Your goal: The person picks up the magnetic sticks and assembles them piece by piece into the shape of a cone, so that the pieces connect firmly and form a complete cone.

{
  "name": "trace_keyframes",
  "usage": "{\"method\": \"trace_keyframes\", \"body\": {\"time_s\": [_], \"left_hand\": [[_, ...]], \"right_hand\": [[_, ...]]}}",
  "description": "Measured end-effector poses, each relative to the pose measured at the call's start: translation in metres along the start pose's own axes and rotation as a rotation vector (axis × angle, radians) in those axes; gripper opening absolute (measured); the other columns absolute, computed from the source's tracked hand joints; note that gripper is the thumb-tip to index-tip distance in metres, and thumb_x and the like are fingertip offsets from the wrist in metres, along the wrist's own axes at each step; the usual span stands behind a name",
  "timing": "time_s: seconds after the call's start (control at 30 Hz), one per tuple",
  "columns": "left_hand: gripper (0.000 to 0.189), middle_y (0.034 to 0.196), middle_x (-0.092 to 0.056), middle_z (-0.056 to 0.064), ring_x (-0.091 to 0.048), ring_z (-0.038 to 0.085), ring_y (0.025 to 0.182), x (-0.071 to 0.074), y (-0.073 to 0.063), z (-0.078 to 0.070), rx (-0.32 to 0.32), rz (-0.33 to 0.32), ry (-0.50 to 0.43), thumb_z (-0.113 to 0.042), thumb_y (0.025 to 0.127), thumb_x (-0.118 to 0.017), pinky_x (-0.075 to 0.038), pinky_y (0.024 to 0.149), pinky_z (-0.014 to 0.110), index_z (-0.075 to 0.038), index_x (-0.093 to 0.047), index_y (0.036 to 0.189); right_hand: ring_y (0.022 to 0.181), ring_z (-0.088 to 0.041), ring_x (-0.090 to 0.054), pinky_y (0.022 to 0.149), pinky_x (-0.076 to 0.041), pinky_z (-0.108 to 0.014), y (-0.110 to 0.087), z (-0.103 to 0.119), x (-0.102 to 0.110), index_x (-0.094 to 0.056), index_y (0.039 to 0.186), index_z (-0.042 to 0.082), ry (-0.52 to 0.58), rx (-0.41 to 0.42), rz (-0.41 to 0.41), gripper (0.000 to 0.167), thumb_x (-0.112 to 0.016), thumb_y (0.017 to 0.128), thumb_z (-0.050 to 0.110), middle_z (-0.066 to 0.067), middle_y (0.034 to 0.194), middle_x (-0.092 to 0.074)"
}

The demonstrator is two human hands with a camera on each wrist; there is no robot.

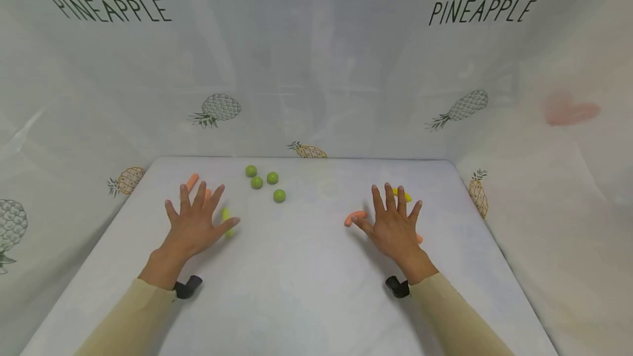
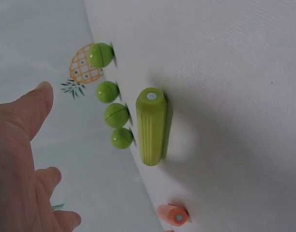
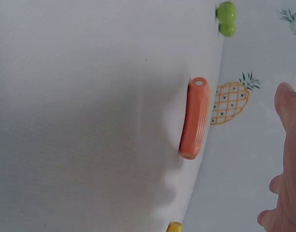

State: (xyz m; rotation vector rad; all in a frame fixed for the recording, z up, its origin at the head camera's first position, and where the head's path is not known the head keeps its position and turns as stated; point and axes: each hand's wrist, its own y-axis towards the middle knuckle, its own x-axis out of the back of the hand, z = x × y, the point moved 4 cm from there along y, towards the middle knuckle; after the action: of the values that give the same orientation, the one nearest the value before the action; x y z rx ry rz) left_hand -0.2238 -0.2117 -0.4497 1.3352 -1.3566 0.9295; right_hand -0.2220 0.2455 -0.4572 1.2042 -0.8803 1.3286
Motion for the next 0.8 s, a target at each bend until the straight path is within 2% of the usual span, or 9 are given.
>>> {"method": "trace_keyframes", "body": {"time_s": [0.23,0.4,0.5,0.6,0.73,0.8], "left_hand": [[0.099,0.173,-0.014,0.029,0.004,0.06,0.157,0.001,0.004,-0.004,-0.016,0.0,-0.033,-0.071,0.093,-0.066,-0.002,0.116,0.084,-0.019,-0.028,0.168],[0.101,0.172,-0.016,0.028,-0.002,0.059,0.158,-0.002,0.007,-0.008,-0.035,-0.016,-0.136,-0.063,0.09,-0.074,-0.017,0.121,0.076,-0.018,-0.028,0.168],[0.103,0.173,-0.018,0.025,-0.009,0.055,0.158,-0.005,0.01,-0.011,-0.032,-0.018,-0.272,-0.057,0.089,-0.08,-0.027,0.12,0.073,-0.019,-0.026,0.169],[0.102,0.174,-0.023,0.018,-0.022,0.047,0.158,-0.009,0.015,-0.016,-0.013,-0.008,-0.457,-0.05,0.089,-0.084,-0.035,0.118,0.068,-0.022,-0.027,0.169],[0.098,0.173,-0.029,0.012,-0.041,0.042,0.152,-0.019,0.024,-0.028,0.062,0.042,-0.704,-0.041,0.089,-0.086,-0.043,0.117,0.057,-0.031,-0.028,0.168],[0.097,0.171,-0.033,0.013,-0.047,0.042,0.148,-0.027,0.029,-0.035,0.108,0.07,-0.792,-0.039,0.089,-0.086,-0.047,0.115,0.054,-0.034,-0.029,0.167]], "right_hand": [[0.159,-0.056,-0.003,0.112,0.003,-0.088,-0.001,-0.004,0.001,-0.018,0.17,0.011,0.029,-0.019,-0.011,0.102,-0.049,0.098,0.077,-0.028,0.173,-0.014],[0.158,-0.058,-0.007,0.112,-0.001,-0.088,-0.001,-0.006,0.003,-0.021,0.169,0.01,0.059,-0.024,-0.037,0.099,-0.056,0.099,0.071,-0.029,0.171,-0.017],[0.156,-0.058,-0.012,0.113,-0.007,-0.087,-0.001,-0.007,0.004,-0.025,0.167,0.007,0.087,-0.021,-0.064,0.095,-0.063,0.1,0.062,-0.03,0.17,-0.021],[0.153,-0.06,-0.019,0.114,-0.016,-0.084,-0.001,-0.008,0.006,-0.029,0.164,0.002,0.143,0.0,-0.102,0.09,-0.07,0.1,0.049,-0.033,0.166,-0.026],[0.151,-0.059,-0.025,0.114,-0.029,-0.077,0.0,-0.011,0.005,-0.03,0.163,-0.002,0.266,0.014,-0.114,0.083,-0.072,0.102,0.035,-0.035,0.166,-0.026],[0.152,-0.057,-0.026,0.114,-0.032,-0.075,0.0,-0.012,0.004,-0.029,0.164,-0.001,0.337,0.003,-0.102,0.081,-0.071,0.103,0.031,-0.034,0.167,-0.025]]}}
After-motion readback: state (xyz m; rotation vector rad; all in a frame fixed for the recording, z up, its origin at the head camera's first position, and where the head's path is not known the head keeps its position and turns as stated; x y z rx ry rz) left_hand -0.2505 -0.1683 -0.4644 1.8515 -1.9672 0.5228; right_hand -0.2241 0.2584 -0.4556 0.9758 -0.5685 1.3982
